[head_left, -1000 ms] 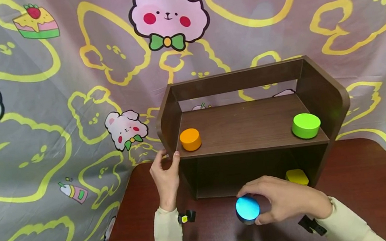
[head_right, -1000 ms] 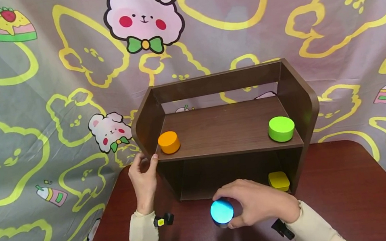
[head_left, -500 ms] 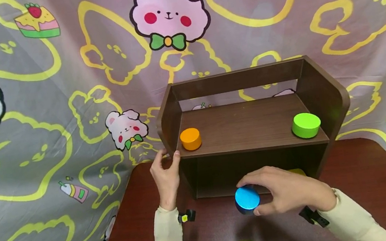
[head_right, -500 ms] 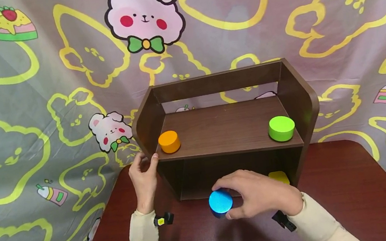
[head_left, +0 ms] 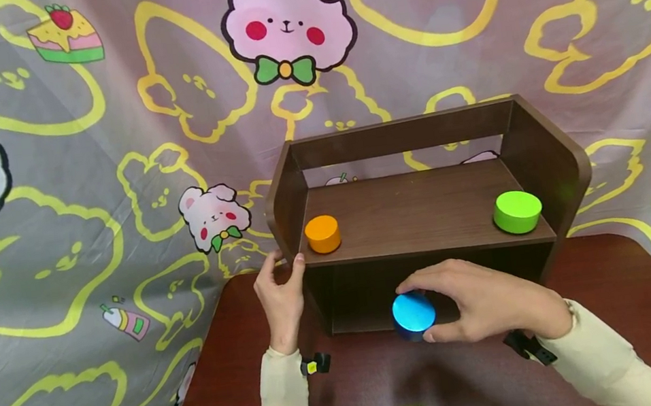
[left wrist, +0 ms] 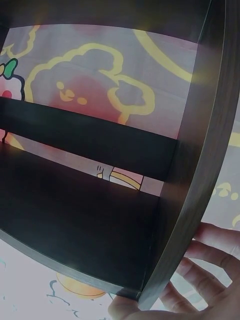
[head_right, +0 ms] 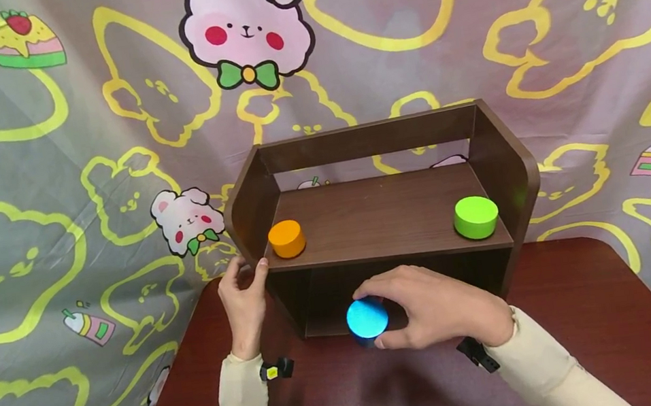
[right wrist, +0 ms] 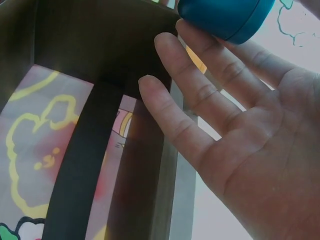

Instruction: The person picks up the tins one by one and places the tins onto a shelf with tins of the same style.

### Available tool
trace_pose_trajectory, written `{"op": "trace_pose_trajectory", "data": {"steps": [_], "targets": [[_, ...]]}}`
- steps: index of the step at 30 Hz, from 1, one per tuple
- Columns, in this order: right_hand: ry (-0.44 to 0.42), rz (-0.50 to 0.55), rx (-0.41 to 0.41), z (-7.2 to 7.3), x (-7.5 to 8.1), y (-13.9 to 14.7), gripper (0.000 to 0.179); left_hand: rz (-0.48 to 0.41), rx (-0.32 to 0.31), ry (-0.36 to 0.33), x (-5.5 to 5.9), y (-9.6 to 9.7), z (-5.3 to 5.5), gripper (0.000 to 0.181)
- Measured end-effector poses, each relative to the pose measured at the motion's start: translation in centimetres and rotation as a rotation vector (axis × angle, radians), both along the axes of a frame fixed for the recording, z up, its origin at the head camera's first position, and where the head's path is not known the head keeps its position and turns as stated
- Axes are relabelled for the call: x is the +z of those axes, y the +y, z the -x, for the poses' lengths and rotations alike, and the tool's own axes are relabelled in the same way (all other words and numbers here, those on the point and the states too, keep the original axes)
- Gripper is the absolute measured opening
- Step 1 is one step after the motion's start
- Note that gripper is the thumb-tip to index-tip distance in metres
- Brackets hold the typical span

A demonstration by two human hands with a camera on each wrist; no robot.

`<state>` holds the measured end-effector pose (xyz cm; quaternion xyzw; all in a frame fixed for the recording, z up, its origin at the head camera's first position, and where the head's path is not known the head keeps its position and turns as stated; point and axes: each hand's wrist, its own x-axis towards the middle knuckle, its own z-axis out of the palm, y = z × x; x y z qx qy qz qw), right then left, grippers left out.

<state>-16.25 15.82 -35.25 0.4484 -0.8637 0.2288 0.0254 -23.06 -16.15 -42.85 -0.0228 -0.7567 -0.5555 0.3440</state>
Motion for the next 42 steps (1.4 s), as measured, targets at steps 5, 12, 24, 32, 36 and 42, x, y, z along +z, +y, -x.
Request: {"op": "trace_pose_trajectory", "data": {"steps": [5,12,24,32,36,42], "targets": [[0.025,0.006,-0.002,0.4,0.7,0.2,0.053,0.005,0.003,0.012,0.1,0.1,0.1,0.022],[0.005,0.003,-0.012,1.0,1.8,0.8,0.054,0.007,0.011,-0.012,0.1,0.0,0.0,0.022],[0.015,-0.006,-0.055,2.4,2.6,1.0,0.057,0.006,0.011,-0.004,0.0,0.1,-0.1,0.021],[0.064,0.009,-0.047,2.8,3.7,0.9,0.054,0.003,0.027,0.019,0.1,0.1,0.2,0.018],[0.057,0.012,-0.051,3.1,4.2,0.8,0.052,-0.012,0.029,0.024,0.1,0.2,0.2,0.018],[0.036,0.015,-0.068,3.7,4.7,0.7,0.054,-0.023,0.026,0.034,0.0,0.2,0.2,0.018]]}}
